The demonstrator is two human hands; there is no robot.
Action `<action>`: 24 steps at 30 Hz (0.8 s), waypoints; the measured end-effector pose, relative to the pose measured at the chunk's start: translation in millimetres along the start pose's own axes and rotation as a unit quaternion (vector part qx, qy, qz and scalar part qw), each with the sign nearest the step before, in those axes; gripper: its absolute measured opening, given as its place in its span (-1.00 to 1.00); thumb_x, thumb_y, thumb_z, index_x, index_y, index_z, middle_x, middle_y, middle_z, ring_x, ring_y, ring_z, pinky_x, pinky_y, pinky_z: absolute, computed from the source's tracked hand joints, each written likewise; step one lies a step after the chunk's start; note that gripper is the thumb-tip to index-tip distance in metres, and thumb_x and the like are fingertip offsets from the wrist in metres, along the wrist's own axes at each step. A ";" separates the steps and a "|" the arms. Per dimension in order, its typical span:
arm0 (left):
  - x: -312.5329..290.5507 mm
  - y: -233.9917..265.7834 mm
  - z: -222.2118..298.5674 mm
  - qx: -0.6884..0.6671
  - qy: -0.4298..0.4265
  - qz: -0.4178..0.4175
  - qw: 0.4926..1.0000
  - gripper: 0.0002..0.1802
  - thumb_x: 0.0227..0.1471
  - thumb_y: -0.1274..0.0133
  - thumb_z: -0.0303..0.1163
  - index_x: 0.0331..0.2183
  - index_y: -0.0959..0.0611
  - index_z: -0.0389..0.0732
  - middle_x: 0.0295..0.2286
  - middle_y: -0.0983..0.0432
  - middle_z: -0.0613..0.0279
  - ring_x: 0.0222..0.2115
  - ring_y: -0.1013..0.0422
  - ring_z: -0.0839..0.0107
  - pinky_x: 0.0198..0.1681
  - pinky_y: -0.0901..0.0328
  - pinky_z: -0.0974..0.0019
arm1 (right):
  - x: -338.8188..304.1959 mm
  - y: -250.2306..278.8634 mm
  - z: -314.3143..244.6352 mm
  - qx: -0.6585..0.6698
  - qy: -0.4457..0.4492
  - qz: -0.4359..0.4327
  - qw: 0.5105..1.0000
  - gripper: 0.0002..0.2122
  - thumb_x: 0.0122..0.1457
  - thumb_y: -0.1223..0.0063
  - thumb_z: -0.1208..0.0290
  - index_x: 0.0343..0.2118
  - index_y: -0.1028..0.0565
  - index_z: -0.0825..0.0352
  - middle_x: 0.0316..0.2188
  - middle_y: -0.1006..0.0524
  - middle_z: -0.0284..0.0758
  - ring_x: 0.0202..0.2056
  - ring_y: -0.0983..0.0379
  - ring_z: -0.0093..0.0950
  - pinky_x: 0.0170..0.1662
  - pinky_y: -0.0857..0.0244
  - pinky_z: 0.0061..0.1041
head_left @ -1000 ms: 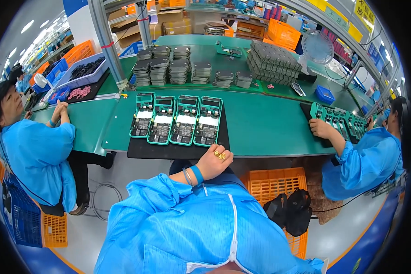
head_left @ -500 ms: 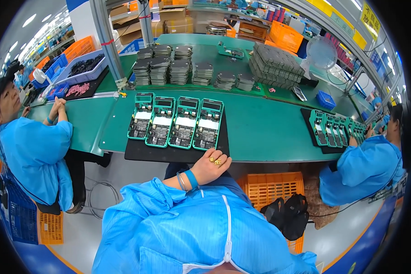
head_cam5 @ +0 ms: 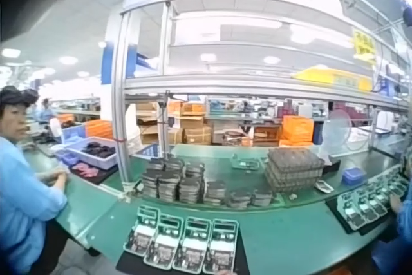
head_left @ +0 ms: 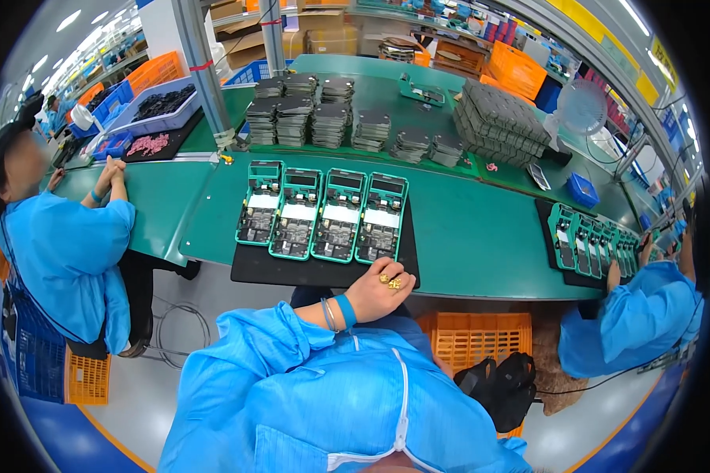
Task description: The person breaks sheets of black component pieces apart by hand and installs them onto electronic device frames on the assembly table.
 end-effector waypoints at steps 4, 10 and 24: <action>1.6 -3.1 4.8 -0.012 0.030 0.024 0.999 -0.67 -0.19 0.00 -0.47 -0.26 -0.54 -0.27 -0.41 -0.38 0.31 -0.29 -0.36 0.36 -0.07 -0.20 0.19 | 12.7 -5.2 58.5 0.054 0.003 -0.063 0.997 -0.59 0.11 0.00 0.30 0.03 -0.39 0.30 0.01 -0.38 -0.04 0.03 -0.33 -0.24 0.03 -0.21 -0.37; -3.7 3.6 4.7 -0.021 0.033 0.022 0.999 -0.70 -0.14 -0.06 -0.34 -0.31 -0.49 -0.29 -0.45 -0.27 0.26 -0.33 -0.28 0.33 -0.09 -0.19 0.22 | -21.2 56.0 -22.4 0.078 0.100 0.069 0.990 -0.70 0.21 0.10 0.32 -0.10 -0.41 0.43 -0.35 -0.48 -0.19 -0.29 -0.41 -0.38 -0.12 -0.26 -0.44; -43.0 47.4 -17.9 0.034 0.195 0.023 0.980 -0.54 -0.32 -0.25 -0.18 -0.30 -0.59 -0.18 -0.24 -0.38 0.18 -0.15 -0.26 0.16 -0.04 -0.14 0.01 | 52.9 154.6 -339.6 -0.156 0.492 0.208 0.831 -0.82 -0.01 0.02 0.67 -0.31 -0.45 0.36 -0.44 -0.47 -0.22 -0.43 -0.41 -0.30 -0.33 -0.28 -0.42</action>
Point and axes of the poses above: each hand's wrist, its own x-axis towards the middle knuckle, its own y-axis out of the back of the hand, z = x × y, the point moved 2 cm from there along x, towards the middle knuckle
